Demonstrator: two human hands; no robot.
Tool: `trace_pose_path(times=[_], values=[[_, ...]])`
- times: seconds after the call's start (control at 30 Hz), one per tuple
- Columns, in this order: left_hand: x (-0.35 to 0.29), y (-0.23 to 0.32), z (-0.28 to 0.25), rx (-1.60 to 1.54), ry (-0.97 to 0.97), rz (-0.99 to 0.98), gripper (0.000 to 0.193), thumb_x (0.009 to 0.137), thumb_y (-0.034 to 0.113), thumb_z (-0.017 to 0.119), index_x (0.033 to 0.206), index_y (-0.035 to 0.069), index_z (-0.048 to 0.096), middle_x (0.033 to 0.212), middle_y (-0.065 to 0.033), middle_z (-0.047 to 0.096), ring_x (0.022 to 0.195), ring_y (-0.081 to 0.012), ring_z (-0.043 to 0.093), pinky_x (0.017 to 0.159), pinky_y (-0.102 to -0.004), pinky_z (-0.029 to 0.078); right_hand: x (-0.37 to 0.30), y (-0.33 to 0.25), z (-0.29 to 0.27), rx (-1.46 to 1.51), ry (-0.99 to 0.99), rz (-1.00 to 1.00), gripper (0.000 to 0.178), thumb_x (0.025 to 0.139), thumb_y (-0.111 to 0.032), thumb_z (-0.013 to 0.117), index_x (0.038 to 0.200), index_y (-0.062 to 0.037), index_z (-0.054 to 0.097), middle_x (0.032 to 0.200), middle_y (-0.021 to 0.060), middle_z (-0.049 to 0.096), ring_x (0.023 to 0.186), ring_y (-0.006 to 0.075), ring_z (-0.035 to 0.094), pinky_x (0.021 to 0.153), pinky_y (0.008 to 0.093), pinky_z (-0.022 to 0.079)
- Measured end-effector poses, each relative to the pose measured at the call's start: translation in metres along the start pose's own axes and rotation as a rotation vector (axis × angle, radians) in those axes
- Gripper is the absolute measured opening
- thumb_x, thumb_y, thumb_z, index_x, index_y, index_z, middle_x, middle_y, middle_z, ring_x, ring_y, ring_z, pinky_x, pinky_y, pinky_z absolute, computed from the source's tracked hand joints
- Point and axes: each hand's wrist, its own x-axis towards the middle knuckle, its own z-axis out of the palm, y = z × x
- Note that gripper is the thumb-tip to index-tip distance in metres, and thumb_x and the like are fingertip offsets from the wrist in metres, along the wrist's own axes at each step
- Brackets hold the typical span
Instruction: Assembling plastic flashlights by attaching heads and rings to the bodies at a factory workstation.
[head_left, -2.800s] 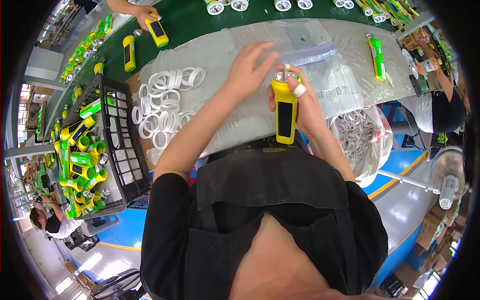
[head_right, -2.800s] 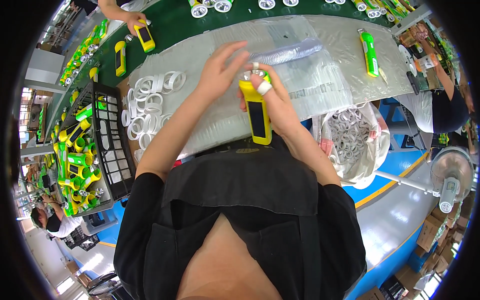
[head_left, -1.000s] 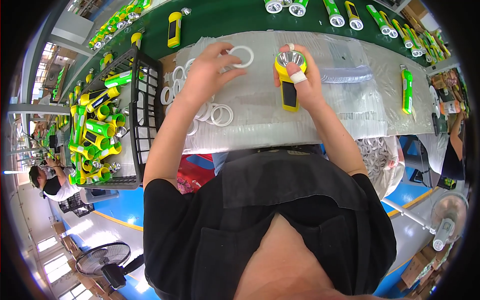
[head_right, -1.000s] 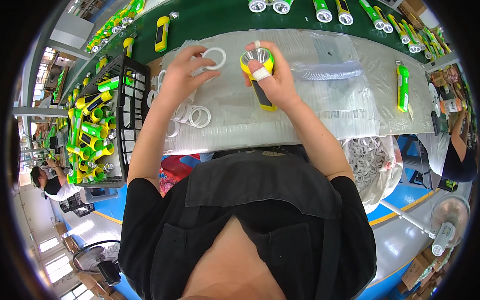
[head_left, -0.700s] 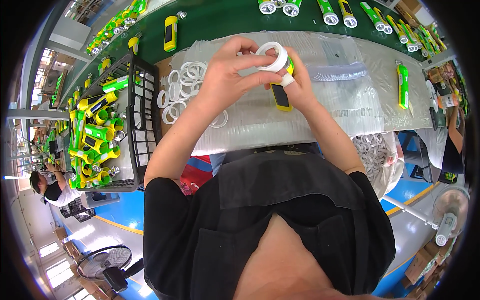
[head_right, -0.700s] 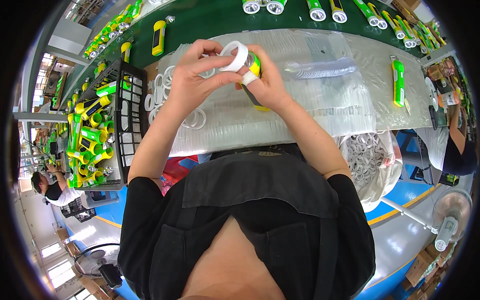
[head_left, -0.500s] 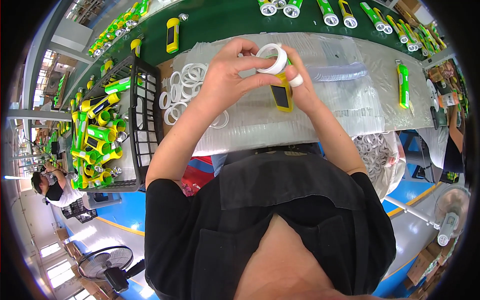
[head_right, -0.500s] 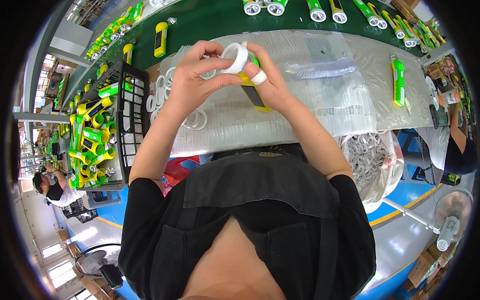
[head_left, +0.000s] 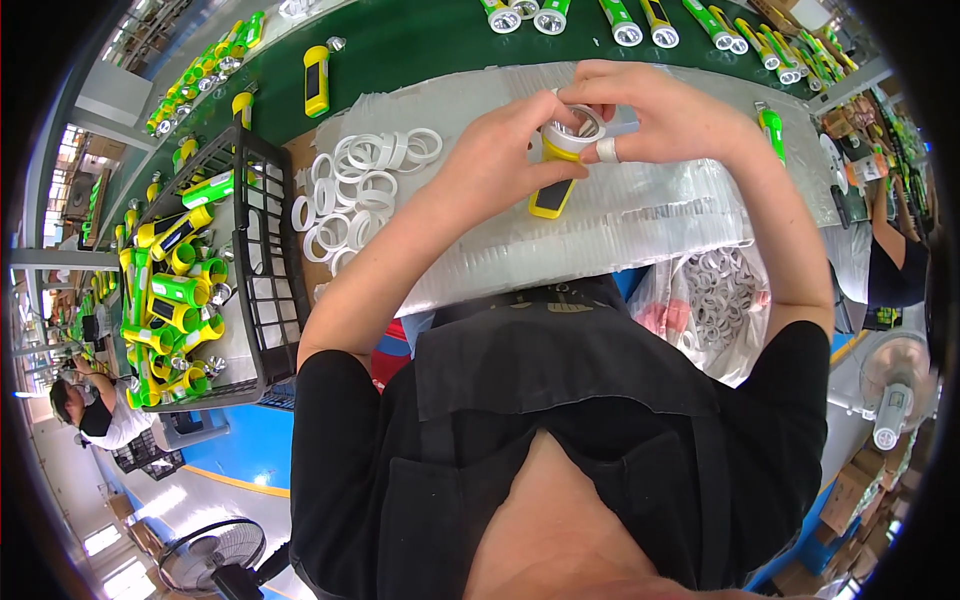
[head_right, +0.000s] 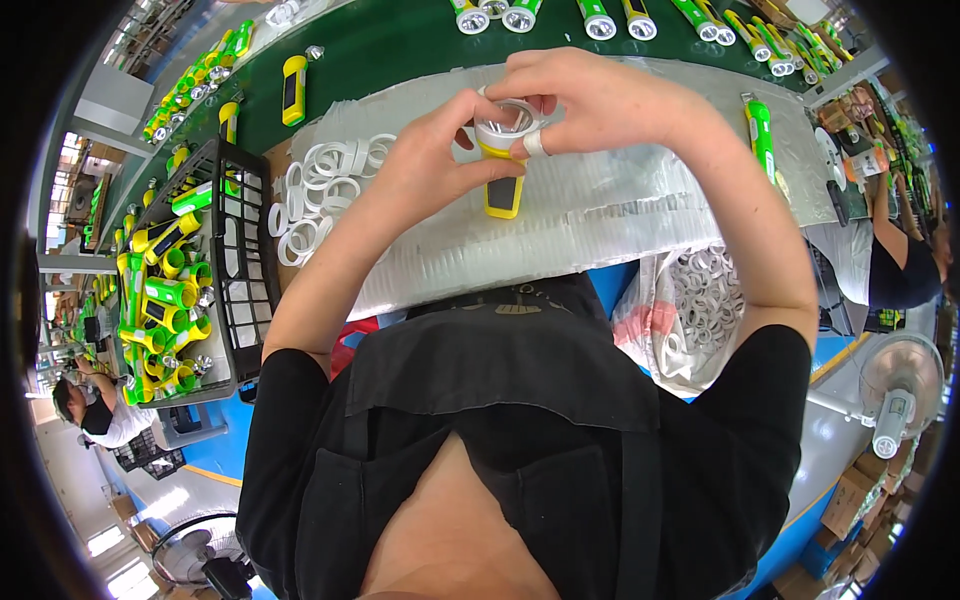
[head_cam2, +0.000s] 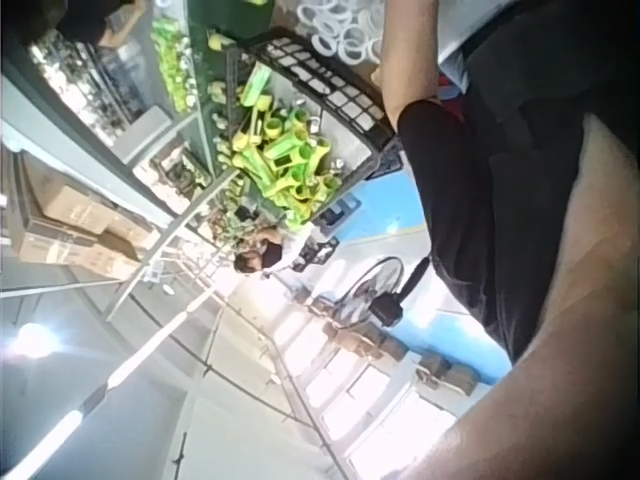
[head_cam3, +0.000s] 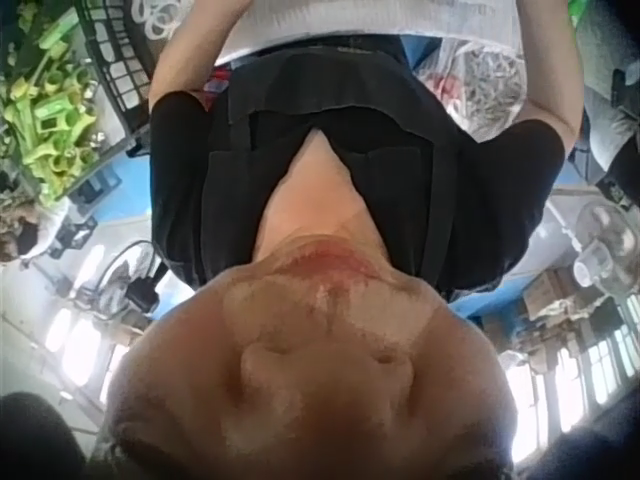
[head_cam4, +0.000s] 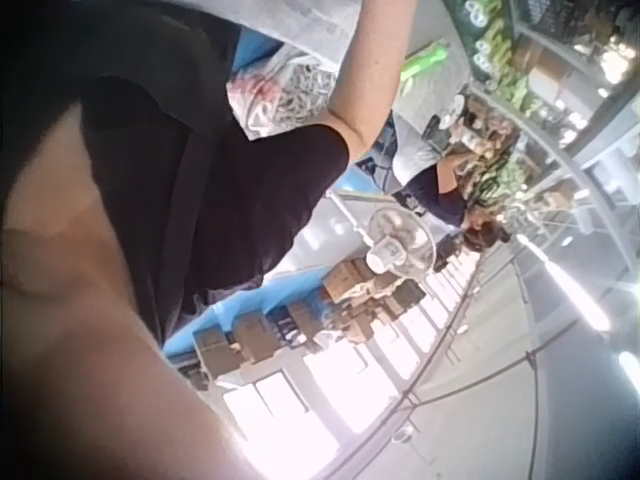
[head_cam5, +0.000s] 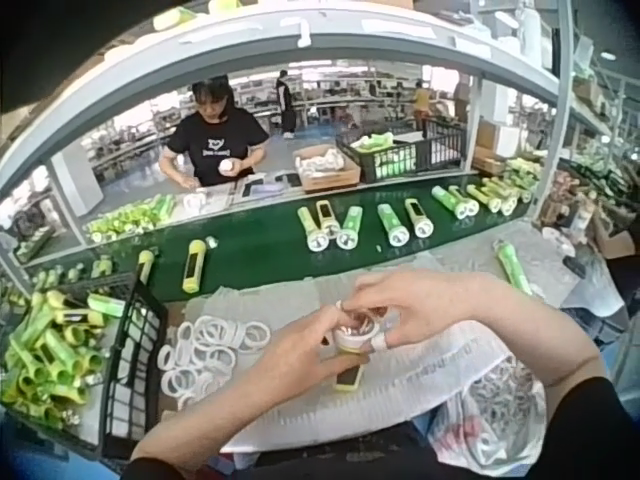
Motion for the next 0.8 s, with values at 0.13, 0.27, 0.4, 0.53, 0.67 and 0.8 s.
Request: trace_pose_path(times=[0.13, 0.27, 0.4, 0.53, 0.67, 0.8], values=[[0.0, -0.005, 0.007, -0.059, 0.046, 0.033, 0.039, 0.074, 0.024, 0.081, 0.098, 0.01, 0.054, 0.093, -0.0081, 0.067, 0.083, -0.0288, 0.063, 0.069, -0.0374, 0.05, 0.009, -0.004, -0.006, -0.039, -0.11, 0.027, 0.038, 0.07, -0.012, 0.077, 0.103, -0.0003, 0.062, 0.087, 0.0089, 0.06, 0.076, 0.0221, 0.057, 0.069, 0.0339, 0.049], [0.002, -0.006, 0.009, -0.045, 0.033, 0.049, 0.039, 0.074, 0.024, 0.082, 0.098, 0.01, 0.055, 0.093, -0.0081, 0.066, 0.083, -0.0279, 0.063, 0.069, -0.0367, 0.05, 0.006, -0.004, -0.004, -0.002, -0.071, 0.065, 0.037, 0.069, -0.014, 0.078, 0.1, -0.001, 0.062, 0.082, 0.0101, 0.06, 0.073, 0.0223, 0.059, 0.066, 0.0343, 0.049], [0.003, -0.01, 0.011, -0.076, 0.021, 0.075, 0.037, 0.074, 0.025, 0.082, 0.098, 0.009, 0.057, 0.091, -0.0076, 0.066, 0.082, -0.0273, 0.063, 0.068, -0.0367, 0.049, 0.006, -0.005, -0.006, -0.042, -0.078, 0.08, 0.035, 0.068, -0.014, 0.078, 0.097, -0.0015, 0.062, 0.082, 0.0108, 0.062, 0.071, 0.0226, 0.06, 0.065, 0.0338, 0.05], [0.005, -0.009, 0.011, -0.023, 0.025, 0.089, 0.038, 0.071, 0.016, 0.084, 0.099, 0.008, 0.061, 0.097, -0.001, 0.069, 0.083, -0.0184, 0.063, 0.07, -0.0296, 0.049, 0.005, -0.005, -0.005, -0.007, -0.102, 0.139, 0.036, 0.066, -0.016, 0.077, 0.094, -0.0006, 0.061, 0.081, 0.0117, 0.062, 0.07, 0.0231, 0.06, 0.063, 0.034, 0.049], [0.01, -0.012, 0.015, -0.005, 0.035, 0.093, 0.038, 0.07, 0.017, 0.084, 0.1, 0.008, 0.061, 0.099, -0.0007, 0.069, 0.083, -0.0182, 0.063, 0.067, -0.0293, 0.048, 0.007, -0.008, -0.001, -0.057, -0.029, 0.327, 0.039, 0.063, -0.021, 0.078, 0.09, 0.0004, 0.059, 0.078, 0.0129, 0.06, 0.068, 0.0246, 0.06, 0.062, 0.0355, 0.048], [0.009, -0.012, 0.018, 0.022, 0.071, 0.069, 0.038, 0.07, 0.018, 0.084, 0.1, 0.009, 0.062, 0.098, -0.0001, 0.069, 0.081, -0.0176, 0.062, 0.066, -0.0289, 0.046, 0.005, -0.013, -0.004, -0.105, -0.032, 0.415, 0.04, 0.063, -0.024, 0.079, 0.089, -0.0003, 0.058, 0.077, 0.0126, 0.06, 0.069, 0.0252, 0.06, 0.061, 0.036, 0.048]])
